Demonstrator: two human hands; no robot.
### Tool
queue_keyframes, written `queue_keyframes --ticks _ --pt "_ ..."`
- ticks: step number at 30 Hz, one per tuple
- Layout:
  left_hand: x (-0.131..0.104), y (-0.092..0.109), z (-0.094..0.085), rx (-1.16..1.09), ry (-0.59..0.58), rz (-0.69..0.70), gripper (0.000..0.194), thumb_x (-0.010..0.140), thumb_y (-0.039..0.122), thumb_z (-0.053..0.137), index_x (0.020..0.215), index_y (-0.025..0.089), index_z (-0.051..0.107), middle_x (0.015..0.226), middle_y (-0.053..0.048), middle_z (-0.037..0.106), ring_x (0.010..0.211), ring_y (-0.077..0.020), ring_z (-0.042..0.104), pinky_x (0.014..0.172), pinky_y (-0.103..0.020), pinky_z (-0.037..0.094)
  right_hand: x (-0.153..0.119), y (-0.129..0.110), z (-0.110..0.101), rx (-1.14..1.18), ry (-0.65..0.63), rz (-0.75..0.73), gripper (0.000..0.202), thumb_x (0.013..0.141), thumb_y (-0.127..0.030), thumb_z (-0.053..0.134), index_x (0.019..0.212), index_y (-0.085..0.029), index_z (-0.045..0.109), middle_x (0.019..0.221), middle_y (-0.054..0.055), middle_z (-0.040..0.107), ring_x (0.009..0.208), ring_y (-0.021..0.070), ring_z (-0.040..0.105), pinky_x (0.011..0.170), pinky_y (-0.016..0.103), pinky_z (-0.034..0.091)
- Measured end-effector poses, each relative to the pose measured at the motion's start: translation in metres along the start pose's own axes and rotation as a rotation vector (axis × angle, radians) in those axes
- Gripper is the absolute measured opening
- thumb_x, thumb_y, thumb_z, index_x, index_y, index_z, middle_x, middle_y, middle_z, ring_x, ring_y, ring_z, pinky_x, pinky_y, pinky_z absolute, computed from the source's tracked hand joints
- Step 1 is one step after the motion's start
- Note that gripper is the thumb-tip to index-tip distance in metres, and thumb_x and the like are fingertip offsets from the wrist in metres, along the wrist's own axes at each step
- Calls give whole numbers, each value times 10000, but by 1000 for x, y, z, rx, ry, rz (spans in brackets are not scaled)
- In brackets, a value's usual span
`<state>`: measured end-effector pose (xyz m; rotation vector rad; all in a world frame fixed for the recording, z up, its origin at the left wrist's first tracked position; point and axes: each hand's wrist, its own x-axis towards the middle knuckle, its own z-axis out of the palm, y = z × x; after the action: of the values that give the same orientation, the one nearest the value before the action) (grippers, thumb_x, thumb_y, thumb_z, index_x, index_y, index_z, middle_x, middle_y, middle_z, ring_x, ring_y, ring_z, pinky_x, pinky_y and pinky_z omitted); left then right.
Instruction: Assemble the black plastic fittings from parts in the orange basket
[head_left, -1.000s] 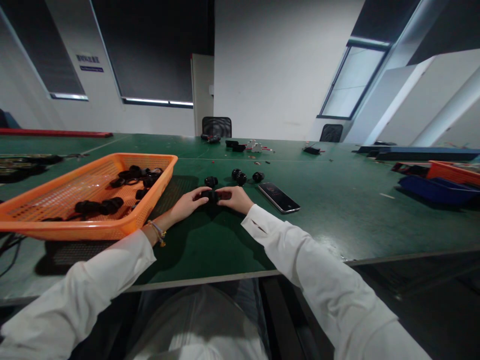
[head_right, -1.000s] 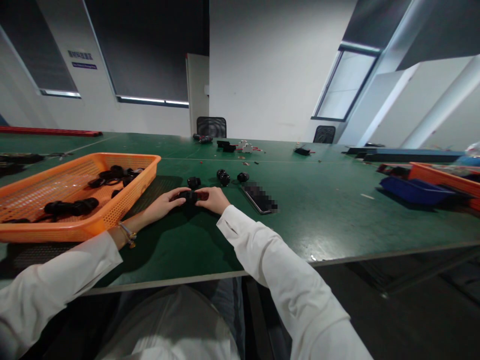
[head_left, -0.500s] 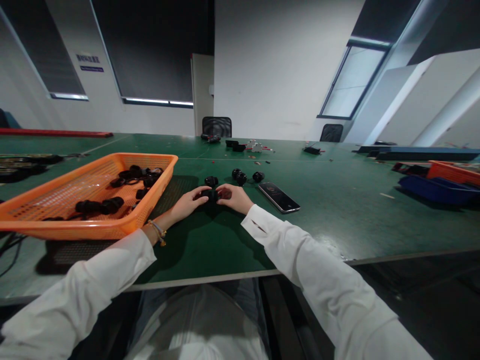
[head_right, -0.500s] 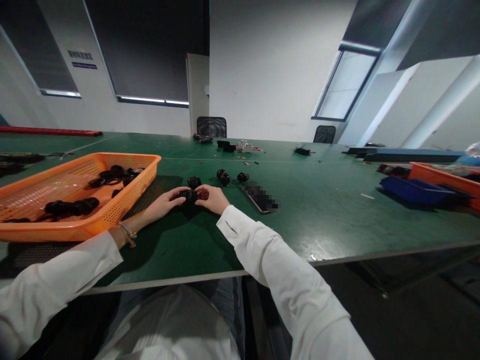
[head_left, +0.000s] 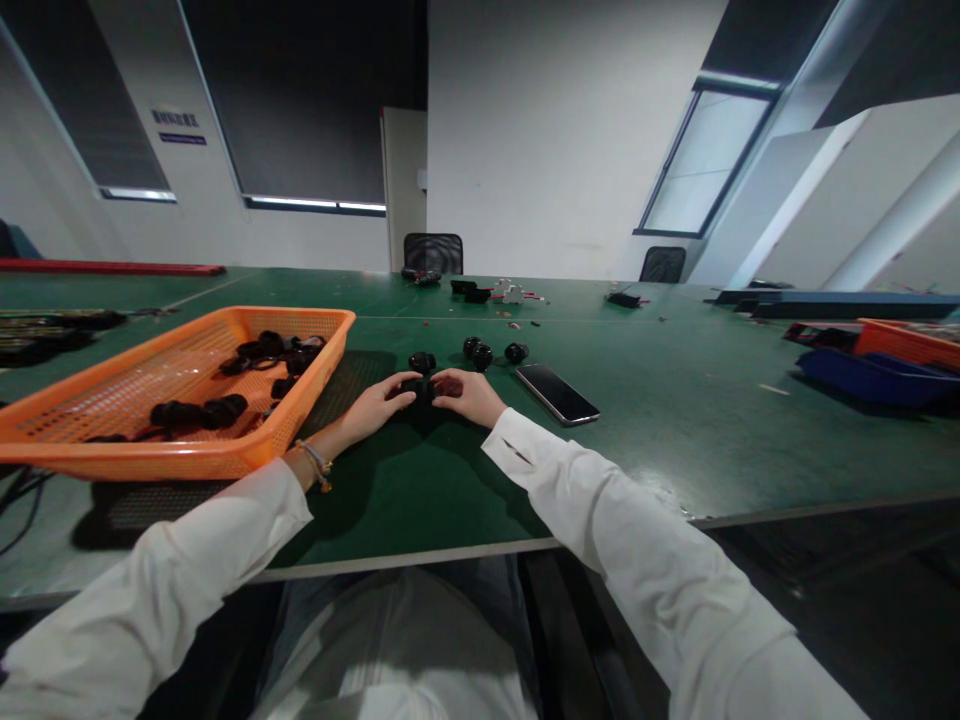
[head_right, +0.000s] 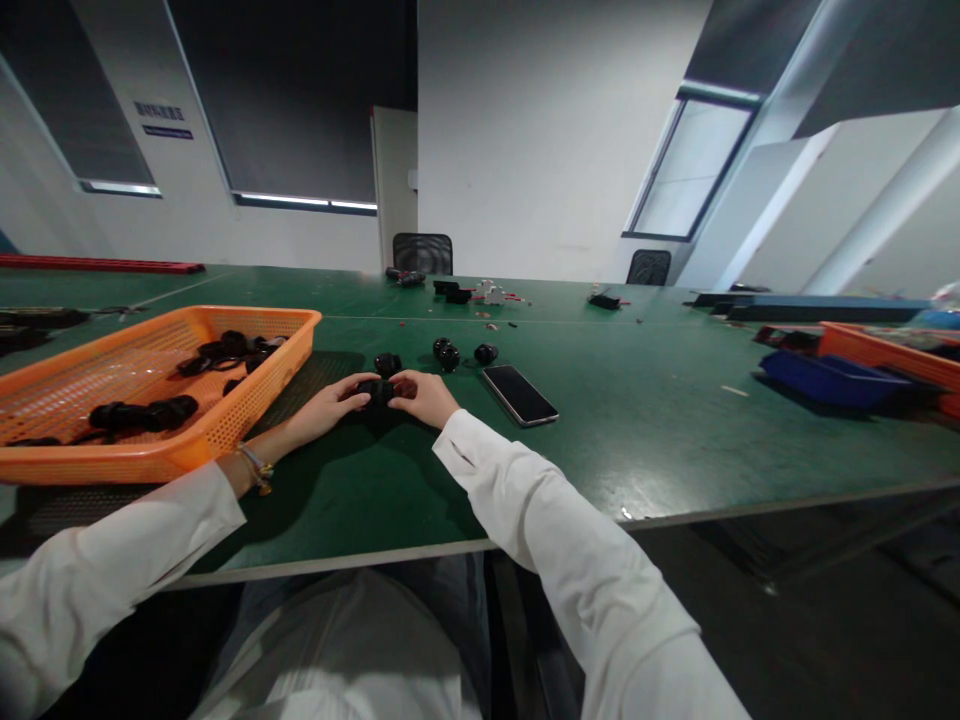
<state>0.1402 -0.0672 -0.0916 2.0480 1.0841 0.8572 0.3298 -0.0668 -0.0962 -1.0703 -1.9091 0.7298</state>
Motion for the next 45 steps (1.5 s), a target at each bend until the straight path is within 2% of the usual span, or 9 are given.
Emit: queue_keyframes --ticks 34,45 --pt "-2 5 -1 1 16 -33 480 703 365 471 1138 164 492 798 -11 566 694 -145 516 699 -279 425 0 -1 0 -62 0 9 295 648 -190 652 936 -137 623 803 44 668 744 136 626 756 289 489" --pt "-1 5 -1 -18 13 -36 480 707 357 478 1146 165 488 856 -24 581 708 -147 526 706 -287 433 0 -1 1 -83 4 8 291 655 -206 651 938 -138 626 813 50 671 761 147 629 749 287 488"
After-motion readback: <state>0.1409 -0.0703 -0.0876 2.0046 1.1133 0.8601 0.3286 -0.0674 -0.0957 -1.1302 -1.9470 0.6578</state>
